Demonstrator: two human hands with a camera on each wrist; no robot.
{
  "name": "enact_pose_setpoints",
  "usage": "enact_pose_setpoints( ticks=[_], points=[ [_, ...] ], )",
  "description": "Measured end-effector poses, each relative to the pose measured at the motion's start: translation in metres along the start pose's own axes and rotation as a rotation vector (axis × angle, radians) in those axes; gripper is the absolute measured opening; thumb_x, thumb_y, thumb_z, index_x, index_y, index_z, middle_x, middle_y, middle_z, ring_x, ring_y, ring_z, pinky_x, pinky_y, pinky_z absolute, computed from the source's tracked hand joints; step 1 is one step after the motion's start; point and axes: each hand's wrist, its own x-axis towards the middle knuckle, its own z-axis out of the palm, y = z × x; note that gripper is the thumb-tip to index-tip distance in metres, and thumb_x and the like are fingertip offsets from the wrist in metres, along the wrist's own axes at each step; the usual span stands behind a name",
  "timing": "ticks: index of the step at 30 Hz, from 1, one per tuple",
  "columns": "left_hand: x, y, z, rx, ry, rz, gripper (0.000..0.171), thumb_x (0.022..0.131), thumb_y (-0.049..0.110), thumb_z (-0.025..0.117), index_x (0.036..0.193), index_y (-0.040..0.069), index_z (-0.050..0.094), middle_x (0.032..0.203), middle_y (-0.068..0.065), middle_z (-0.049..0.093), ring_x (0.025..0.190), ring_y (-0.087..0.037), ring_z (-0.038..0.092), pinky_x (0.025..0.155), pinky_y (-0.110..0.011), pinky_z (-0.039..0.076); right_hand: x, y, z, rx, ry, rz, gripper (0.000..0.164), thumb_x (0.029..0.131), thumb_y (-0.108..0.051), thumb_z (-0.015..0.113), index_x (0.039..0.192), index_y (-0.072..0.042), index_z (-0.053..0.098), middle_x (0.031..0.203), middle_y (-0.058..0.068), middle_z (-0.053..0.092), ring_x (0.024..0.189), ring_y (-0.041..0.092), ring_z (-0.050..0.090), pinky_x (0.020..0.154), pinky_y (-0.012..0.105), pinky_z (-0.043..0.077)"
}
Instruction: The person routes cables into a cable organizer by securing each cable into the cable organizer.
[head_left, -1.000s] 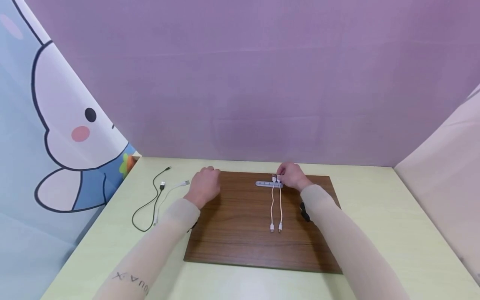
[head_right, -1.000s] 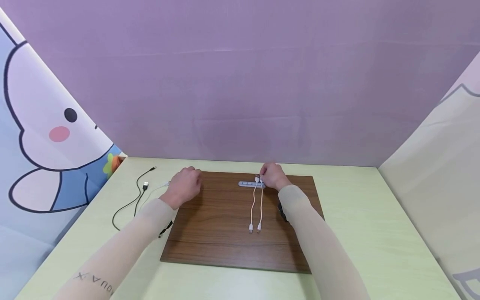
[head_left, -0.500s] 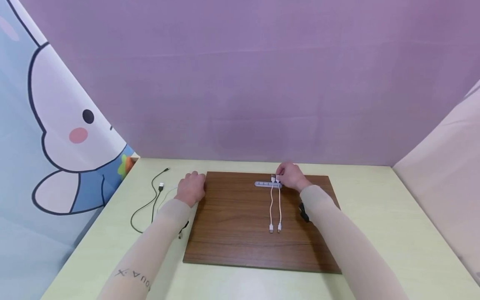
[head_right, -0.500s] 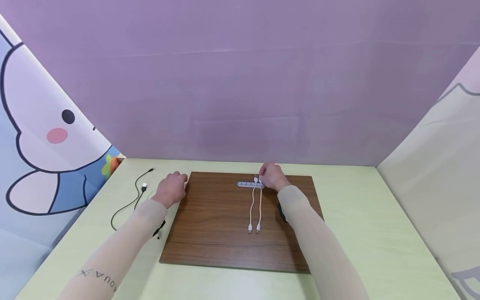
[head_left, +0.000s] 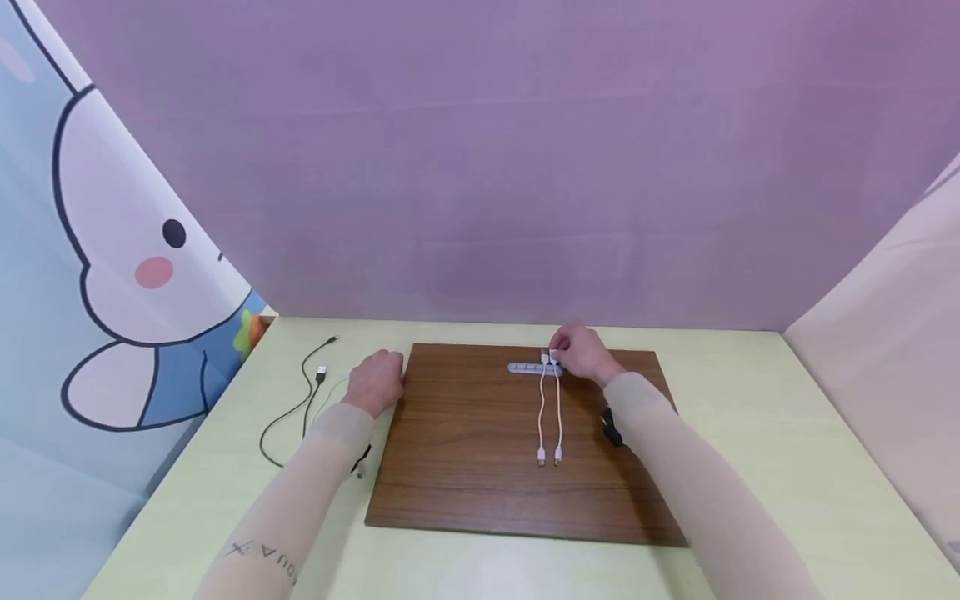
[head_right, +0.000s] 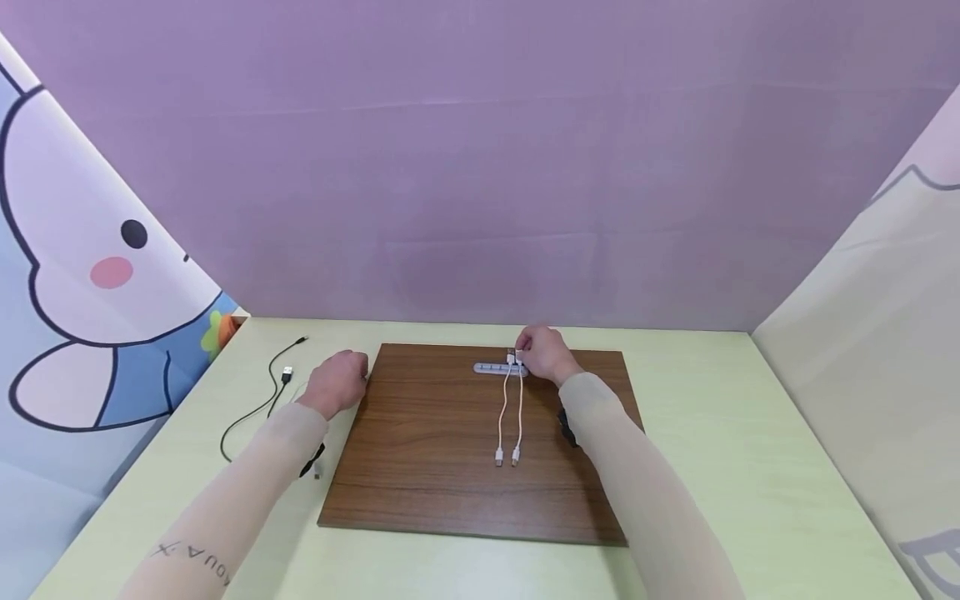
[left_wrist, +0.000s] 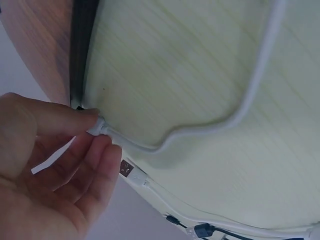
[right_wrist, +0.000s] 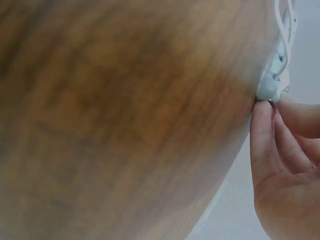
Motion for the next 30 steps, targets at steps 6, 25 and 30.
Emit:
enact_pose_setpoints(
  ticks=[6,25,30],
  points=[
    [0.003,-0.005,0.0,-0.033,-0.015,0.04,0.005,0.087,0.0,0.066,0.089,0.004,0.063,0.088,-0.008,0.061,0.081,-0.025,0.059,0.068,-0.043,0.053,-0.005,-0.002,-0.001,-0.004,0.02,-0.016,0.013,0.1,-0.006,0.062,0.11,0.001,0.067,0.105,0.017,0.067,0.094,0.03,0.062,0.088,0.044,0.052],
    [-0.015,-0.007,-0.016,-0.323,0.068,0.198,0.018,0.09,-0.001,0.06,0.107,-0.003,0.065,0.102,-0.013,0.062,0.092,-0.028,0.059,0.083,-0.043,0.052,-0.023,-0.005,-0.003,-0.009,0.032,-0.063,0.013,0.099,-0.004,0.062,0.109,0.0,0.068,0.106,0.015,0.07,0.095,0.028,0.064,0.088,0.044,0.053],
    [-0.019,0.006,-0.027,-0.349,0.083,0.226,0.021,0.089,-0.001,0.059,0.109,-0.002,0.065,0.103,-0.013,0.062,0.094,-0.028,0.059,0.084,-0.043,0.052,-0.029,-0.007,-0.005,0.005,0.021,-0.08,0.014,0.098,-0.003,0.061,0.111,0.001,0.068,0.105,0.014,0.07,0.093,0.026,0.064,0.088,0.044,0.053]
  ],
)
